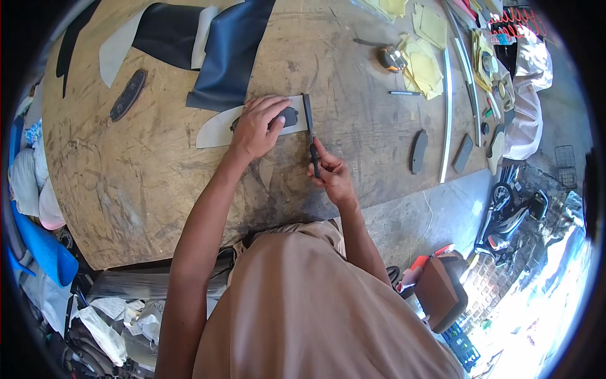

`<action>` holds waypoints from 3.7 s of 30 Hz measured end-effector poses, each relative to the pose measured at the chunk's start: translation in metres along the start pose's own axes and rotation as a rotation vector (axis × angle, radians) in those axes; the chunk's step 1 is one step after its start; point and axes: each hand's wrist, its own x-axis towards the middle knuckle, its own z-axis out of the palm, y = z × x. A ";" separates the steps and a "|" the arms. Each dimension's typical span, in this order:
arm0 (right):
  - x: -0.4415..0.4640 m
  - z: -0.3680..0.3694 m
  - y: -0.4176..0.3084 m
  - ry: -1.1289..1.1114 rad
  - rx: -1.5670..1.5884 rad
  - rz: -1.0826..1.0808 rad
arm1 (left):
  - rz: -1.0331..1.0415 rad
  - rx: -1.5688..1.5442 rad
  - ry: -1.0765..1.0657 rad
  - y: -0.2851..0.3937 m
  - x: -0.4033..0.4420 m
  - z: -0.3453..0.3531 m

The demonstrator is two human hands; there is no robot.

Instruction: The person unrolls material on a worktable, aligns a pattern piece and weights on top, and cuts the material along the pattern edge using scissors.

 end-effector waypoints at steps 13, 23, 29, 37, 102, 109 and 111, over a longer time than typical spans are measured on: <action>-0.016 -0.025 -0.046 0.667 -1.376 -0.391 | -0.030 0.524 -0.164 0.039 -0.003 -0.012; 0.014 0.042 -0.089 0.332 -1.535 -0.420 | -0.195 0.536 0.046 0.045 -0.152 -0.063; 0.060 0.041 -0.039 0.139 -1.791 -0.730 | -0.463 0.604 0.002 0.019 -0.223 -0.088; -0.061 0.002 0.010 0.156 -1.685 -0.577 | -0.184 0.359 0.052 0.019 -0.108 -0.048; -0.028 -0.037 -0.073 0.243 -1.406 -0.500 | -0.513 0.419 0.489 -0.061 0.065 -0.097; -0.037 0.017 -0.045 0.477 -1.182 -0.776 | -0.671 0.127 0.382 0.059 -0.052 -0.040; -0.034 0.035 -0.039 0.375 -1.121 -0.749 | -0.637 0.140 0.371 0.072 -0.110 -0.026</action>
